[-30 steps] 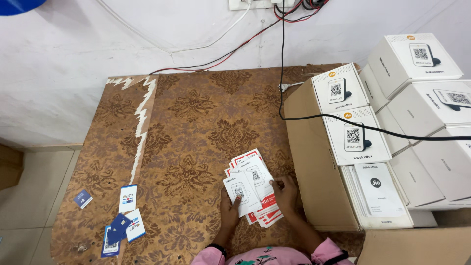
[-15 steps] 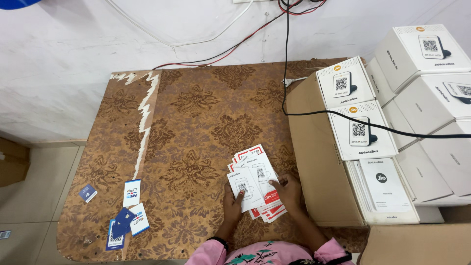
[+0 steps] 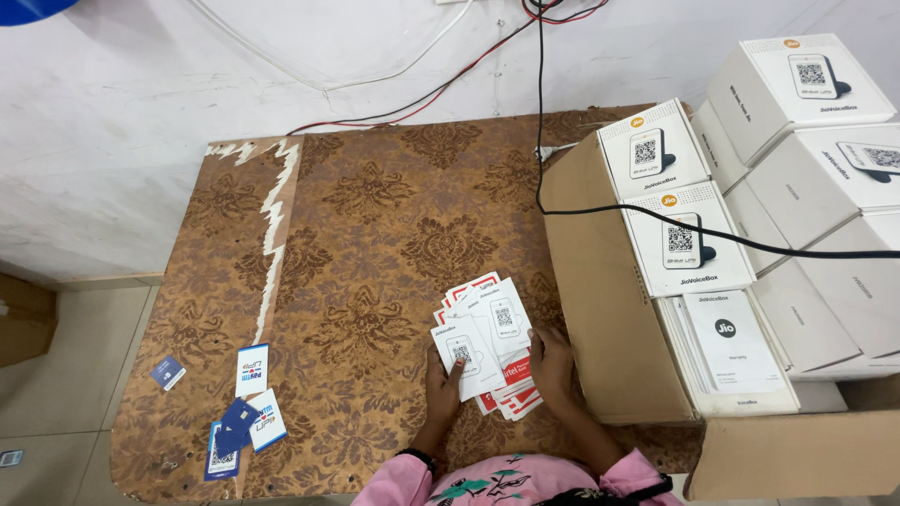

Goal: The person sits on the floor and sorts a stack of small cards with QR codes on a patterned mat. They pick up the cards, separate them into smaller piles, and place them back down on the mat.

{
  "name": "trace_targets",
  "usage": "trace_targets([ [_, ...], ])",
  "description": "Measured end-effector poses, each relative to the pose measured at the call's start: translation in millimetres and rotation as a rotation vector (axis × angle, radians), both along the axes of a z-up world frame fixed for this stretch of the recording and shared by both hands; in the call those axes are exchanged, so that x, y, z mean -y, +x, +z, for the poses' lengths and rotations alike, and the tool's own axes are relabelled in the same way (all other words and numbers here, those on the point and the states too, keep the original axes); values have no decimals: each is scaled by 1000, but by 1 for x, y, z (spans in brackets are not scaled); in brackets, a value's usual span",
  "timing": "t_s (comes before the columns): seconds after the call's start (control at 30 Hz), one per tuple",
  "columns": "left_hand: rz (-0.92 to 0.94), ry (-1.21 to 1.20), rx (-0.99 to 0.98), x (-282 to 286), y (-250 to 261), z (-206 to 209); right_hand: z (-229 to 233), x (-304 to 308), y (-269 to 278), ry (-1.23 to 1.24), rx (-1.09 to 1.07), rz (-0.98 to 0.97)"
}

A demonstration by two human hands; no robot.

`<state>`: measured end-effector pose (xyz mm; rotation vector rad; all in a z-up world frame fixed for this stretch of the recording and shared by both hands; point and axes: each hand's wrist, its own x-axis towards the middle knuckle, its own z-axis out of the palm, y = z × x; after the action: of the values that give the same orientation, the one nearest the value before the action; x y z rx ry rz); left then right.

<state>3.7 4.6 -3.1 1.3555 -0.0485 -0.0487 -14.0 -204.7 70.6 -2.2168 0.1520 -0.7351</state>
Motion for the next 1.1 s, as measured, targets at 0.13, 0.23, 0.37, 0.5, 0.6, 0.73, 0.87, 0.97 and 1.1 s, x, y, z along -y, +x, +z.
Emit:
trace_targets([
  [0.13,4,26,-9,0,-2,5,11,6,4,-9,158,-25],
  [0.23,8,31,-3,0,-2,14,-3,7,1,410,-114,66],
  [0.37,-2,-90,-33,1,-3,20,-28,-8,4,415,-391,140],
  [0.5,23,21,-30,3,-2,15,-18,-17,-3,89,-192,159],
  [0.6,25,16,-43,2,-2,7,-4,-14,3,-147,-17,78],
  [0.73,20,-14,-45,1,-1,0,-11,-10,11,-179,-66,35],
  [0.87,15,-37,-56,1,-2,3,-30,-3,19,47,-319,-24],
  [0.97,8,-61,-74,0,-2,7,-33,-1,19,21,-218,-36],
  [1.1,12,-16,-27,0,-2,10,-11,7,13,155,-66,-33],
])
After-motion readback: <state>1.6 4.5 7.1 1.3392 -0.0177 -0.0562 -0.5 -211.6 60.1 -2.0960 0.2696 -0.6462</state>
